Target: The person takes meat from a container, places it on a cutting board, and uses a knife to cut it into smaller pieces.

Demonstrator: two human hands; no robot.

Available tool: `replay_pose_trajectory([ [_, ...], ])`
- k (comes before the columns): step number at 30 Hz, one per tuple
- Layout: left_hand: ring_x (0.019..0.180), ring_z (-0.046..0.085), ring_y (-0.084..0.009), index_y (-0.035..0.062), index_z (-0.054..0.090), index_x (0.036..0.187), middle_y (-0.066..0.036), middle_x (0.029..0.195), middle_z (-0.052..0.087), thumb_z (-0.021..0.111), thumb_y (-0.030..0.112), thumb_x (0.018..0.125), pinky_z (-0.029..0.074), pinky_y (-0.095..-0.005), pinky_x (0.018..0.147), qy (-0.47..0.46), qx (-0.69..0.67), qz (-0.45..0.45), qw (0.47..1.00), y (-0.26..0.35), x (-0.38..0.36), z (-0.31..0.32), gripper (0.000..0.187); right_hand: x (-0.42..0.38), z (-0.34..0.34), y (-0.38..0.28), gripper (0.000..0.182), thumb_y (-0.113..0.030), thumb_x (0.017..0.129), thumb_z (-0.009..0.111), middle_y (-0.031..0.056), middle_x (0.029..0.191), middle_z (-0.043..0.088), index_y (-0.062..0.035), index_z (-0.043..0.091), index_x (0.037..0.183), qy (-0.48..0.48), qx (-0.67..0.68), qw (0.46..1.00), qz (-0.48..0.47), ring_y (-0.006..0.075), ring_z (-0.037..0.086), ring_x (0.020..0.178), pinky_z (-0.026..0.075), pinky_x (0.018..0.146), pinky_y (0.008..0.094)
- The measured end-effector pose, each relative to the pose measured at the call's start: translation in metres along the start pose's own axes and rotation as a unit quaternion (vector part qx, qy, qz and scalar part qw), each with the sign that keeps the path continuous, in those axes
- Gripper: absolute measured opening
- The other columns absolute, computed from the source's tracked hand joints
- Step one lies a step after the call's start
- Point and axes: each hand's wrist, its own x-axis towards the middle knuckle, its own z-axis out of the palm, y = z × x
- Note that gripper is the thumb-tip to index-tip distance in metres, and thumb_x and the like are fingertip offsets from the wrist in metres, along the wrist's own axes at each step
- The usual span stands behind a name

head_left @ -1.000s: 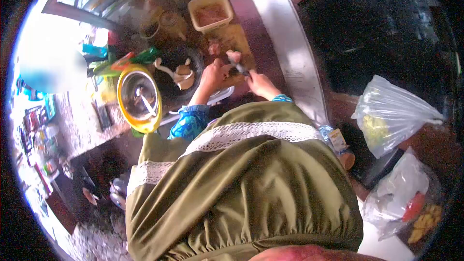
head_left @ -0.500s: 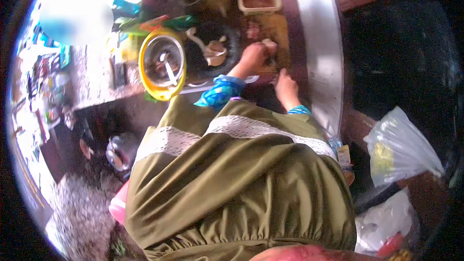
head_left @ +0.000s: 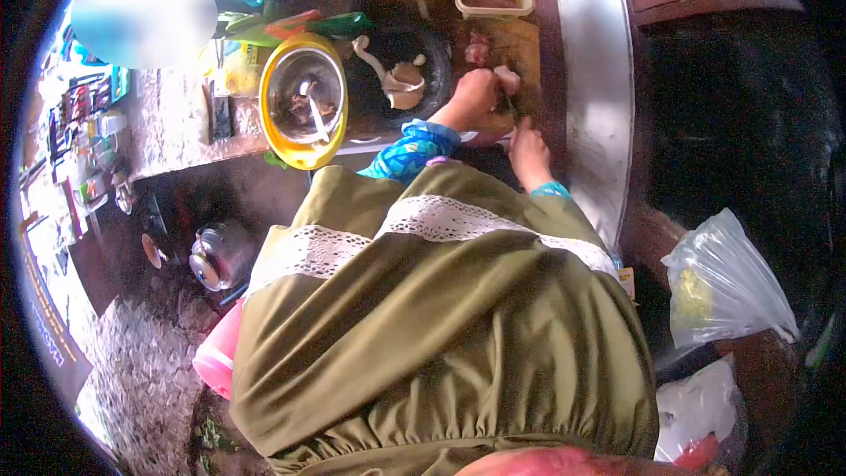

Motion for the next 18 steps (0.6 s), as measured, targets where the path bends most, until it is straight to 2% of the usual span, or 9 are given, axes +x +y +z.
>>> replay_pose_trajectory([
  [2, 0.08, 0.06, -0.036, 0.0107, 0.057, 0.087, -0.012, 0.084, 0.062, 0.076, 0.038, 0.056, 0.049, -0.0405, 0.066, 0.033, -0.012, 0.0, 0.999, -0.009, 0.003, 0.013, 0.046, 0.022, 0.015, 0.001, 0.028, -0.022, 0.092, 0.043, 0.0264, 0.081, 0.06, 0.0022, 0.047, 0.106, 0.007, 0.009, 1.0, 0.005, 0.0426, 0.062, 0.076, 0.05, 0.064, 0.0518],
  [4, 0.077, 0.061, -0.0361, 0.0117, 0.056, 0.09, -0.012, 0.083, 0.061, 0.075, 0.038, 0.058, 0.049, -0.0406, 0.065, -0.032, 0.121, -0.068, 0.99, -0.067, 0.01, 0.057, 0.046, 0.025, 0.008, -0.007, 0.027, -0.019, 0.091, 0.042, 0.0287, 0.084, 0.06, 0.0029, 0.045, 0.107, 0.005, 0.021, 1.0, 0.007, 0.0443, 0.061, 0.078, 0.049, 0.067, 0.0525],
  [7, 0.076, 0.061, -0.0352, 0.0107, 0.056, 0.086, -0.012, 0.083, 0.061, 0.074, 0.036, 0.06, 0.049, -0.0408, 0.064, -0.083, 0.079, -0.074, 0.991, -0.025, 0.005, 0.015, 0.04, 0.007, -0.011, -0.004, 0.019, -0.014, 0.091, 0.039, 0.0276, 0.084, 0.06, -0.0011, 0.043, 0.105, -0.047, -0.014, 0.998, 0.031, 0.0427, 0.062, 0.081, 0.051, 0.067, 0.0511],
  [8, 0.076, 0.061, -0.0352, 0.0107, 0.056, 0.086, -0.012, 0.083, 0.061, 0.074, 0.036, 0.06, 0.049, -0.0408, 0.064, -0.083, 0.077, -0.075, 0.991, -0.032, 0.003, 0.02, 0.04, -0.004, -0.014, 0.003, 0.019, -0.016, 0.091, 0.042, 0.026, 0.083, 0.06, -0.0023, 0.04, 0.104, -0.06, -0.025, 0.998, 0.022, 0.0425, 0.063, 0.076, 0.052, 0.062, 0.0506],
  [11, 0.074, 0.061, -0.0348, 0.0103, 0.057, 0.084, -0.013, 0.076, 0.061, 0.072, 0.031, 0.06, 0.049, -0.0425, 0.063, -0.053, 0.022, -0.035, 0.998, -0.055, 0.007, 0.035, 0.035, -0.013, -0.018, 0.005, 0.022, -0.018, 0.09, 0.044, 0.0259, 0.084, 0.06, -0.0014, 0.041, 0.104, -0.068, -0.06, 0.995, 0.049, 0.0422, 0.063, 0.072, 0.052, 0.06, 0.0501],
  [13, 0.074, 0.062, -0.0352, 0.0105, 0.061, 0.082, -0.014, 0.072, 0.062, 0.071, 0.025, 0.06, 0.05, -0.0442, 0.064, -0.045, -0.002, -0.017, 0.999, -0.057, 0.006, 0.037, 0.029, -0.002, -0.017, 0.0, 0.019, -0.015, 0.09, 0.042, 0.0264, 0.086, 0.061, -0.0002, 0.042, 0.103, -0.068, -0.058, 0.996, 0.03, 0.0414, 0.063, 0.074, 0.052, 0.061, 0.0498],
  [14, 0.074, 0.062, -0.0352, 0.0105, 0.061, 0.082, -0.014, 0.072, 0.062, 0.071, 0.025, 0.06, 0.05, -0.0442, 0.064, -0.045, -0.003, -0.016, 0.999, -0.046, 0.005, 0.031, 0.029, 0.008, -0.011, 0.0, 0.018, -0.013, 0.09, 0.042, 0.026, 0.086, 0.061, 0.0, 0.042, 0.102, -0.041, -0.061, 0.997, 0.013, 0.0409, 0.063, 0.075, 0.053, 0.062, 0.049],
  [16, 0.075, 0.063, -0.0359, 0.0051, 0.066, 0.068, -0.016, 0.073, 0.063, 0.063, 0.009, 0.065, 0.05, -0.0444, 0.065, -0.031, 0.113, -0.063, 0.991, -0.015, 0.004, 0.009, 0.006, 0.02, -0.004, 0.0, 0.018, -0.008, 0.088, 0.039, 0.0244, 0.085, 0.062, 0.0004, 0.044, 0.104, -0.015, -0.079, 0.997, -0.008, 0.039, 0.064, 0.078, 0.053, 0.064, 0.0475],
  [18, 0.077, 0.062, -0.0363, 0.0047, 0.065, 0.069, -0.017, 0.074, 0.063, 0.064, 0.01, 0.064, 0.049, -0.0452, 0.065, -0.033, 0.1, -0.064, 0.992, -0.016, 0.003, 0.009, 0.007, 0.014, -0.014, 0.001, 0.02, -0.009, 0.089, 0.039, 0.0243, 0.085, 0.062, 0.0006, 0.043, 0.106, -0.03, -0.083, 0.996, -0.009, 0.039, 0.064, 0.078, 0.053, 0.065, 0.0481],
])
